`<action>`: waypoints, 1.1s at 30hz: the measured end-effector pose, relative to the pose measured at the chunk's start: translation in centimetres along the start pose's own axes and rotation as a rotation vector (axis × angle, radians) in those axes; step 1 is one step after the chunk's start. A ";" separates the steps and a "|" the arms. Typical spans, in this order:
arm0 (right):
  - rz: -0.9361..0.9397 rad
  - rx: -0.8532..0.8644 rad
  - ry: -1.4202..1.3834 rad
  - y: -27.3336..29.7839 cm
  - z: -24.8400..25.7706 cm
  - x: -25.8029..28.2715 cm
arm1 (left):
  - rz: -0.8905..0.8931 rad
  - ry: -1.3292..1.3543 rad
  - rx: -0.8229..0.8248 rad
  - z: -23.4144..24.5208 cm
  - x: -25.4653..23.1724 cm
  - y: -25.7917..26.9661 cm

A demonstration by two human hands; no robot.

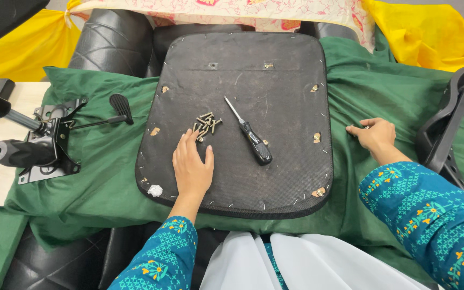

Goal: The person uses a screwdriver to fasten screws into a black upholstered seat cushion placed on a green cloth. They gather loose screws from the surrounding area and insert them into pre-drilled holes, tightening each one.

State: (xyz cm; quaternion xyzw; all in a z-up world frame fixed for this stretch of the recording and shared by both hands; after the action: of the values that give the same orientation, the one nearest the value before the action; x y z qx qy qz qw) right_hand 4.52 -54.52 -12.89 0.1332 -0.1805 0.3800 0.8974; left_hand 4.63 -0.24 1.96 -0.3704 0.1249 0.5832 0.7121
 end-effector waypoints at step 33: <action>0.275 -0.146 0.092 6.6 1.8 3.4 | -0.008 0.003 0.004 -0.2 0.4 0.3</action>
State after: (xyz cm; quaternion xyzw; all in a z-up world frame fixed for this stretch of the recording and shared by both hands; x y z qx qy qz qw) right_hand 1.52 -48.59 -9.14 0.0238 -0.1828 0.4907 0.8516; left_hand 4.55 -0.04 1.43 -0.3703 0.1258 0.5795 0.7150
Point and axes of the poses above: each hand's wrist, its own y-axis away from the middle knuckle, its own z-axis out of the back of the hand, x = y × z, the point moved 5 cm from there along -y, towards the middle knuckle, and after that the axes turned 10 degrees about y, right-handed, at the moved point
